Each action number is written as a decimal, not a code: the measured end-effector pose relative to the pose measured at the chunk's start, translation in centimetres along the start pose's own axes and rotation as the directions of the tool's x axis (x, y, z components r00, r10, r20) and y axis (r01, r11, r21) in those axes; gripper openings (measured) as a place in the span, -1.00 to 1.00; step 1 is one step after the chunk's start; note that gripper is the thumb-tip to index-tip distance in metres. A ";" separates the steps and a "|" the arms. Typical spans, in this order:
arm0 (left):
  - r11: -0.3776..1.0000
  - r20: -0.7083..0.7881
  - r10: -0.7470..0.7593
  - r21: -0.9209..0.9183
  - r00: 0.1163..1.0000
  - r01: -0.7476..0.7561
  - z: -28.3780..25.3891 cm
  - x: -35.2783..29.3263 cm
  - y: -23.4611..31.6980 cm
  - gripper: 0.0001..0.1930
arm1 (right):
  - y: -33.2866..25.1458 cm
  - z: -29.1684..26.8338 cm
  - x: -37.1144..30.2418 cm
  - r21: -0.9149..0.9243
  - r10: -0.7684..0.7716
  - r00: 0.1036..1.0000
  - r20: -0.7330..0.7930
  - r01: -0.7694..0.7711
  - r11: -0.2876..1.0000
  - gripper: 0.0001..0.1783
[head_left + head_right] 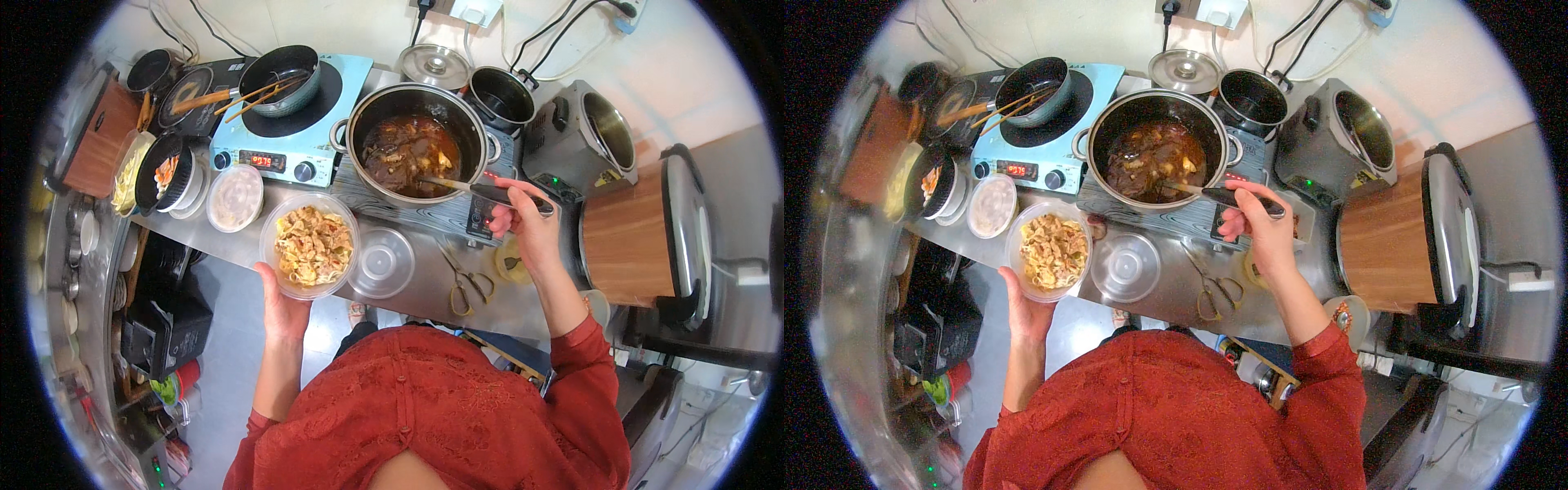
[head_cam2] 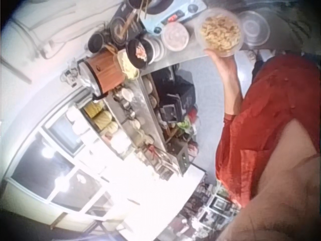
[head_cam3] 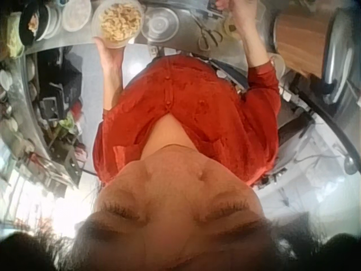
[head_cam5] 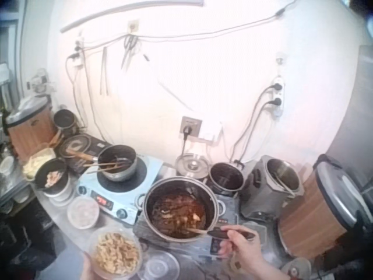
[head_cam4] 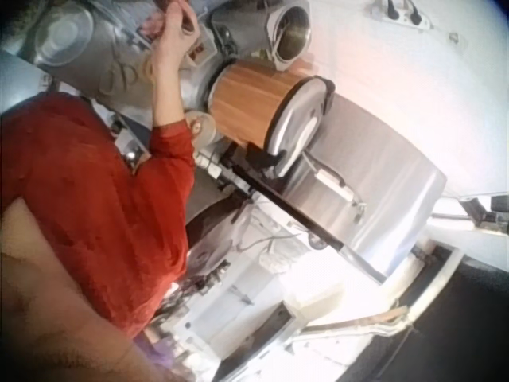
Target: The person assembles a takeout meal by adding cooked meat, broth, and seasonings to a plastic container, then adds bean sprouts, chopped green onions, and cabbage using tongs. The container is sealed and handed to a customer.
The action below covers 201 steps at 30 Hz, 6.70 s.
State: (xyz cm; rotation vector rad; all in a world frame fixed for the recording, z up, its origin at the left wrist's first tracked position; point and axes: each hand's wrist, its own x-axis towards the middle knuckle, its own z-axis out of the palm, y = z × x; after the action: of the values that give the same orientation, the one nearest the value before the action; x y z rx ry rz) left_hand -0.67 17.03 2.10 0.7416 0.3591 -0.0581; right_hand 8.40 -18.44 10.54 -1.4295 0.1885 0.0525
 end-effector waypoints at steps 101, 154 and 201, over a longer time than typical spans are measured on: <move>0.999 0.010 0.023 -0.047 1.000 -0.022 0.1 3.5 0.0 -0.06 | -1.9 2.2 -0.2 -0.644 -0.540 0.659 0.523 0.721 0.256 -0.71; 0.999 0.106 -0.013 -0.048 0.994 0.018 0.8 4.1 -1.5 -0.08 | -4.2 -2.0 -1.9 -0.148 -0.164 0.975 -0.148 0.142 0.979 -0.64; 0.998 0.003 -0.023 -0.052 1.000 0.023 0.7 3.4 -0.9 -0.07 | -1.8 0.8 -0.1 -0.627 -0.543 0.637 0.547 0.741 0.239 -0.67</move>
State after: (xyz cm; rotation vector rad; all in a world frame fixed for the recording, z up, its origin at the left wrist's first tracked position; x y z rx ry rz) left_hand 2.54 16.16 0.85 0.6861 0.3654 -0.0717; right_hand 8.65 -17.86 12.40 -2.3523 -0.7798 -0.4777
